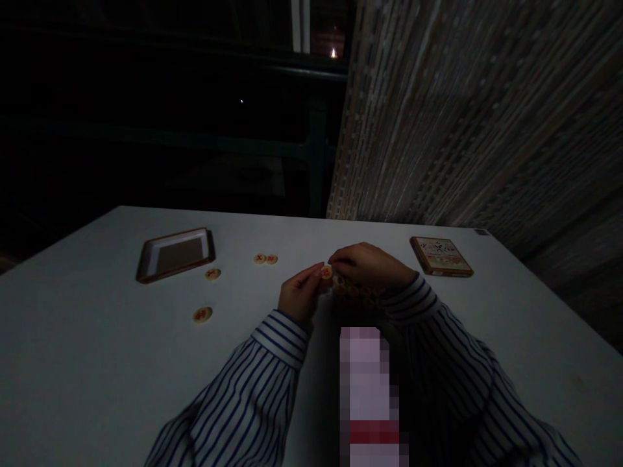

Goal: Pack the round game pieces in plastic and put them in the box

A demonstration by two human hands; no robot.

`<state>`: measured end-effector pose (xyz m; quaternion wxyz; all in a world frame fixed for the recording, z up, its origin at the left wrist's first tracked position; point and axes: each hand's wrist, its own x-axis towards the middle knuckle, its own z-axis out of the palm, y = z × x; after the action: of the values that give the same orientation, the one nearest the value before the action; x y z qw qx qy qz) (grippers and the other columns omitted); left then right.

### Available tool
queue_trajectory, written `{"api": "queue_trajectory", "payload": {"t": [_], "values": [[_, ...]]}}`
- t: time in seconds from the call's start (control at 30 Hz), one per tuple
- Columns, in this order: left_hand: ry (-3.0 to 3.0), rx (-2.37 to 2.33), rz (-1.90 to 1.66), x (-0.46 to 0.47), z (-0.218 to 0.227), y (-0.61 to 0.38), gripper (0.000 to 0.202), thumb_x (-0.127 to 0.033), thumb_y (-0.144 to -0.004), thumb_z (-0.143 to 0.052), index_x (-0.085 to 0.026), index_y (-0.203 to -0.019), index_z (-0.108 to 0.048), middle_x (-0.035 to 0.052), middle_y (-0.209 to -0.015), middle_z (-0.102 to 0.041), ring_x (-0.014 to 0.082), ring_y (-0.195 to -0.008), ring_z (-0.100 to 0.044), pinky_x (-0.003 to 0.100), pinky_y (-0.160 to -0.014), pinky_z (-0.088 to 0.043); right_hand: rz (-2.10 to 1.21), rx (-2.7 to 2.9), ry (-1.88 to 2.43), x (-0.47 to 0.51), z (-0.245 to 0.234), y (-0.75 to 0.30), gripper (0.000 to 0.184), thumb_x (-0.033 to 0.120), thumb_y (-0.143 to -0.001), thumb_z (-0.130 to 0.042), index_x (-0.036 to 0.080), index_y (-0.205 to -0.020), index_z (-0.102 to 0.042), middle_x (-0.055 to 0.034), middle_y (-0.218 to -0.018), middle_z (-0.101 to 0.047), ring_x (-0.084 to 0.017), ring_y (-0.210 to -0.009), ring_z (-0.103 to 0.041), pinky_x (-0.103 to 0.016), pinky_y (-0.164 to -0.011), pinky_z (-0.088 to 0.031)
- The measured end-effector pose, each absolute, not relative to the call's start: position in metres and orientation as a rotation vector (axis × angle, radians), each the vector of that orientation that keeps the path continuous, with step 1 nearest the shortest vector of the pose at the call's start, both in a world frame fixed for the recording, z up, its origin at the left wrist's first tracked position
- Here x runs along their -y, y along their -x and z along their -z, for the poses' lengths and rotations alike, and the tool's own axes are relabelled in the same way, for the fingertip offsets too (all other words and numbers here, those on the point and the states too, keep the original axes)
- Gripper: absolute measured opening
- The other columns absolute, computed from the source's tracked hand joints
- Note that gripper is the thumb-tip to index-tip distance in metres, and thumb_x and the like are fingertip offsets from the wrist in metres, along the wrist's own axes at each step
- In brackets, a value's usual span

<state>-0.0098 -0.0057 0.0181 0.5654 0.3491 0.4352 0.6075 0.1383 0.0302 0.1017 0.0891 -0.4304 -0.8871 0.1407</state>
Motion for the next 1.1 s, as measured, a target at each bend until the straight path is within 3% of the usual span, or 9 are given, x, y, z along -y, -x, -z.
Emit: {"api": "queue_trajectory", "payload": {"t": [0.27,0.67,1.1], "values": [[-0.813,-0.957,-1.4,0.008,-0.0204,0.0076,0.034,-0.031,-0.058,-0.072,-0.015,-0.087,-0.068,0.0059,-0.082,-0.07,0.0182,-0.071,-0.064,0.033,-0.07,-0.052,-0.495,2.616,1.278,-0.0267,-0.1055,-0.1358,0.026,0.029,-0.083,-0.045,0.02,-0.095,-0.067,-0.0035,-0.09,-0.068,-0.016,-0.081,-0.061,-0.024,-0.071,-0.042],[-0.814,-1.02,-1.425,0.0065,-0.0194,0.0104,0.029,-0.034,-0.053,-0.074,-0.015,-0.073,-0.064,0.0041,-0.067,-0.069,0.0155,-0.061,-0.063,0.028,-0.061,-0.051,-0.527,2.576,1.256,-0.0284,-0.1021,-0.1386,0.024,0.03,-0.08,-0.048,0.019,-0.086,-0.068,-0.0031,-0.08,-0.068,-0.014,-0.073,-0.06,-0.022,-0.064,-0.04],[-0.774,-0.959,-1.398,0.0078,-0.0196,0.0094,0.031,-0.033,-0.055,-0.074,-0.014,-0.078,-0.065,0.0045,-0.071,-0.069,0.0144,-0.064,-0.063,0.026,-0.063,-0.049,-0.553,2.467,1.203,-0.027,-0.1052,-0.136,0.02,0.021,-0.076,-0.051,0.016,-0.087,-0.067,-0.0021,-0.075,-0.066,-0.012,-0.069,-0.059,-0.021,-0.062,-0.039]]}}
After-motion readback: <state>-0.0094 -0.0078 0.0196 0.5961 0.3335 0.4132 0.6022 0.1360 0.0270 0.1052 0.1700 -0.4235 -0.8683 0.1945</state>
